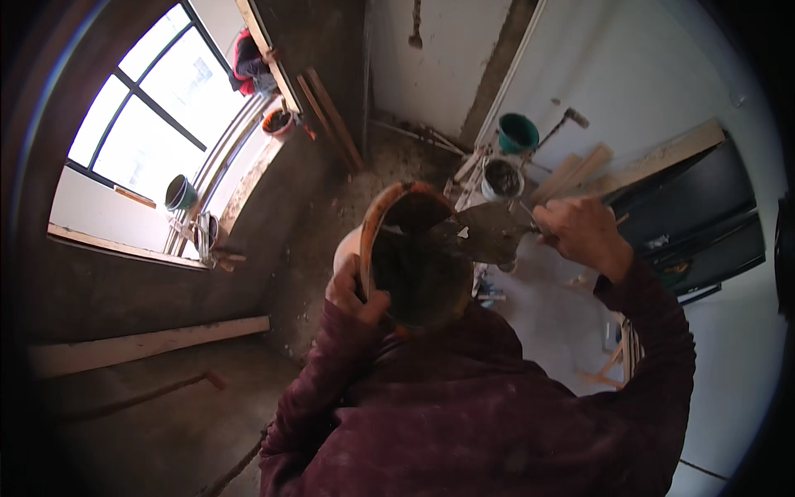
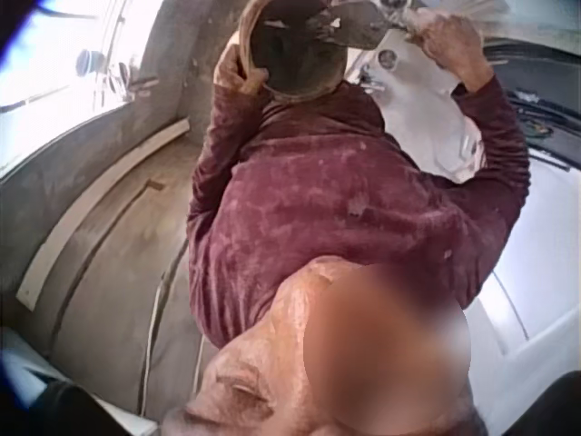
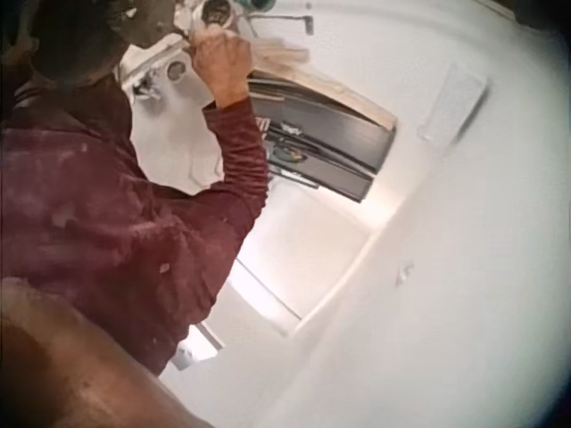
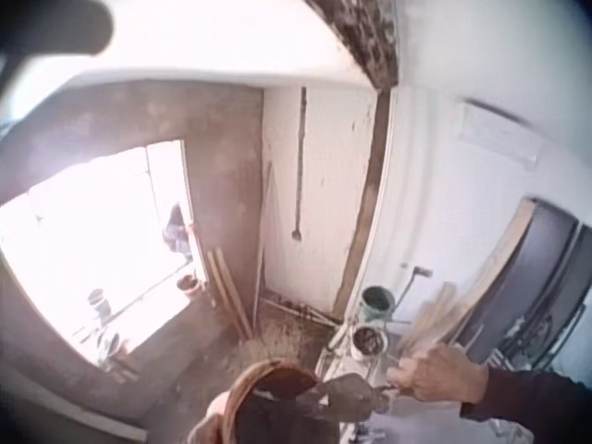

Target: The person applies mortar to the upper edge of a doorway using a trowel. They scoop mortar from a bucket and spread it across the exposed concrete structure.

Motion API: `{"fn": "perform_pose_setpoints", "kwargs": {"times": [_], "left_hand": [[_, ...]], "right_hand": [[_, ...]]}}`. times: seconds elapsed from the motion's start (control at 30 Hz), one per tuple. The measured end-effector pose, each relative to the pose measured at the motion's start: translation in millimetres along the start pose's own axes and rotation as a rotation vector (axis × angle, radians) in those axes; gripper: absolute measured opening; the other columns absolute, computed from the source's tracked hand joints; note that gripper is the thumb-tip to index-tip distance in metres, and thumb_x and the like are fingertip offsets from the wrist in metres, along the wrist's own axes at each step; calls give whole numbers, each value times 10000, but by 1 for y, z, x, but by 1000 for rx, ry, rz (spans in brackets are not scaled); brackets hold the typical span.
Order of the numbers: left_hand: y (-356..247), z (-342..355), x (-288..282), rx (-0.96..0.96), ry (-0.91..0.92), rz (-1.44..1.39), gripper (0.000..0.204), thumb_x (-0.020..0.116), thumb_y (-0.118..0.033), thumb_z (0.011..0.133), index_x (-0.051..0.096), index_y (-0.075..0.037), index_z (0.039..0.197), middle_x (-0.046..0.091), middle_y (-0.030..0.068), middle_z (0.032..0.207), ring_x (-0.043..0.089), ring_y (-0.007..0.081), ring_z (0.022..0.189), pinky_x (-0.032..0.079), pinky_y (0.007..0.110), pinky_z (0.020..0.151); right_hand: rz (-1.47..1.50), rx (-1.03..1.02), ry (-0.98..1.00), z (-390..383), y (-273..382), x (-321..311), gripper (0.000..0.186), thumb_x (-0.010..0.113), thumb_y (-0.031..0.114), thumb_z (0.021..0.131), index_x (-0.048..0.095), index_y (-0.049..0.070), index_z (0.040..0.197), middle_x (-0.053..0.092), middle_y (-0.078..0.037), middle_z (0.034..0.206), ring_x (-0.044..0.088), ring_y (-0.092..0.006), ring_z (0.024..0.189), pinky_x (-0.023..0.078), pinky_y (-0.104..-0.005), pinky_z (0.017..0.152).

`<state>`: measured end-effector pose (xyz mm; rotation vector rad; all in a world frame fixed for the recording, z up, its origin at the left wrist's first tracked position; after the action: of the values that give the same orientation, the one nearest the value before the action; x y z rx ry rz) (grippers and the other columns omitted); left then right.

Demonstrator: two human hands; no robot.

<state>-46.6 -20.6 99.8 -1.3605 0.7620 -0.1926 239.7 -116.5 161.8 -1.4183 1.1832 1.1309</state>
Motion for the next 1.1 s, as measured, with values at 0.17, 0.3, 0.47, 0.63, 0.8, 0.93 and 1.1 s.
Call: {"fn": "perform_pose_setpoints", "kwargs": {"times": [0.17,0.3,0.47,0.63,0.8,0.93,1.1], "left_hand": [[-3,-2,2,-18,68,63,158,634,-5,701,583,17,850,516,124,917,565,230,781,489,307,687],[2,17,3,-163,36,-151,176,602,3,715,574,39,886,522,96,927,549,174,793,488,297,705],[4,50,17,-212,62,-137,220,604,-53,727,557,13,931,533,29,867,499,101,777,462,270,695],[-16,70,27,-235,75,-102,221,618,-84,728,533,-24,923,509,-11,801,454,78,744,430,252,670],[-22,82,30,-212,79,-36,208,623,-97,733,518,-28,900,484,-20,790,440,75,746,417,252,654],[-26,79,20,-155,-19,32,205,633,-51,724,515,-10,886,482,34,802,466,122,724,431,289,638],[-19,61,13,16,-238,107,197,603,-45,734,523,19,902,473,53,772,471,139,699,433,311,621]], "right_hand": [[-157,-173,-77,19,26,36,132,682,189,801,573,139,854,603,-41,764,678,-235,727,520,-373,600],[-254,-283,-282,49,41,33,28,581,166,837,582,141,823,582,-24,733,636,-177,701,456,-328,587],[-226,-357,-334,85,26,56,57,606,189,820,589,135,814,570,-16,721,609,-173,697,430,-332,598],[-14,-410,-206,103,24,74,79,590,203,856,606,127,842,632,-52,763,670,-233,750,494,-376,648],[189,-393,6,117,19,90,111,633,176,827,613,114,916,652,-101,773,689,-302,735,511,-443,608],[368,-392,36,114,11,87,213,690,183,792,599,124,976,638,-126,736,682,-340,744,508,-476,593],[636,-334,83,102,-26,99,400,760,362,795,610,134,1087,662,-166,845,653,-403,822,499,-516,694]]}}
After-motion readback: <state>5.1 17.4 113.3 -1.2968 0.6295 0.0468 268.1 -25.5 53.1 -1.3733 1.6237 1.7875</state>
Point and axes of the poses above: each hand's wrist, its own z-axis towards the middle knuckle, its own x-axis out of the palm, y = z × x, the point moved 9 cm from there along z, towards the middle knuckle
